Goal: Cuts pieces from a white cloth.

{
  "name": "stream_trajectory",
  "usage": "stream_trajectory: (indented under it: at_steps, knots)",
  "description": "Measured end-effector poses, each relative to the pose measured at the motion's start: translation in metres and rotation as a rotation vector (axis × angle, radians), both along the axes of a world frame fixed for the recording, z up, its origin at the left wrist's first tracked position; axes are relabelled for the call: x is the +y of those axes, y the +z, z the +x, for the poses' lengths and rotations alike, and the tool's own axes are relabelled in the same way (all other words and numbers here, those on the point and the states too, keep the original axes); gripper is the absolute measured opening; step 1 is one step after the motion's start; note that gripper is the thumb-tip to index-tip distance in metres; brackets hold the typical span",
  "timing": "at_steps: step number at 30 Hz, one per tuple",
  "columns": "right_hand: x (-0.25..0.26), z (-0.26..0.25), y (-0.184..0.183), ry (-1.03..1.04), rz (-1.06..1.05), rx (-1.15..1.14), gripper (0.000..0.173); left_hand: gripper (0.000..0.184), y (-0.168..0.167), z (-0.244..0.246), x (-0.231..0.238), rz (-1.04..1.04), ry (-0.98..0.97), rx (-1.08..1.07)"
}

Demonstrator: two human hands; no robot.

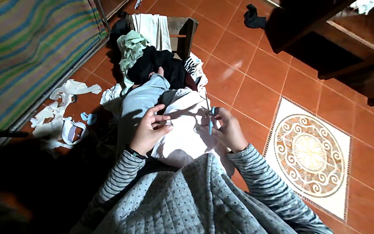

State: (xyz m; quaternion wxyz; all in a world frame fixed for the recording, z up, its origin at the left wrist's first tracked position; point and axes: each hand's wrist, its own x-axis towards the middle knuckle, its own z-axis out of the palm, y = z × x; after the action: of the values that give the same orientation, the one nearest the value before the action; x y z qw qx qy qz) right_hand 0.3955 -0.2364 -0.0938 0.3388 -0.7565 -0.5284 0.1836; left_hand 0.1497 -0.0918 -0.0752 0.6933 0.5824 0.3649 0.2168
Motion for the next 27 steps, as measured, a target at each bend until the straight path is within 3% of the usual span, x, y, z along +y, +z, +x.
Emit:
stream_trajectory:
  at_steps: [2,4,7,9,11,13,15,17,19,21,24,27]
  knots:
    - [0.001,0.005,-0.006,-0.095,-0.224,-0.002,0.042,0.059,-0.005,-0.007,0.011,-0.043,-0.048,0.126]
    - [0.000,0.008,-0.013,-0.142,-0.306,0.025,0.035,0.043,-0.005,-0.012,0.020,-0.049,-0.170,0.256]
    - [-0.006,0.017,-0.009,-0.159,-0.121,0.099,0.027,0.023,0.000,-0.011,0.023,-0.031,-0.297,0.295]
    - [-0.014,0.027,0.004,-0.098,-0.002,0.284,0.023,0.013,0.004,-0.013,0.022,0.018,-0.264,0.130]
    - [-0.029,0.038,0.027,0.103,-0.083,0.496,0.022,0.023,0.011,-0.019,0.024,0.060,-0.316,-0.061]
    - [-0.046,0.040,0.042,0.346,-0.310,0.602,0.024,0.042,0.012,-0.026,0.025,0.021,-0.531,-0.174]
    - [-0.060,0.030,0.037,0.488,-0.498,0.694,0.025,0.052,0.004,-0.027,0.021,-0.084,-0.753,-0.160]
    - [-0.070,0.016,0.026,0.466,-0.534,0.761,0.024,0.042,-0.007,-0.022,0.012,-0.150,-0.805,-0.029]
    - [-0.073,0.011,0.020,0.352,-0.375,0.768,0.022,0.028,-0.010,-0.014,0.002,-0.165,-0.734,0.082]
    - [-0.072,0.016,0.021,0.210,-0.136,0.734,0.021,0.025,-0.008,-0.009,-0.007,-0.175,-0.656,0.072]
    - [-0.058,0.025,0.031,0.009,0.101,0.685,0.020,0.032,0.003,-0.002,-0.011,-0.138,-0.600,-0.030]
    - [-0.033,0.024,0.040,0.010,0.192,0.583,0.028,0.041,0.022,0.007,-0.011,0.063,-0.558,-0.172]
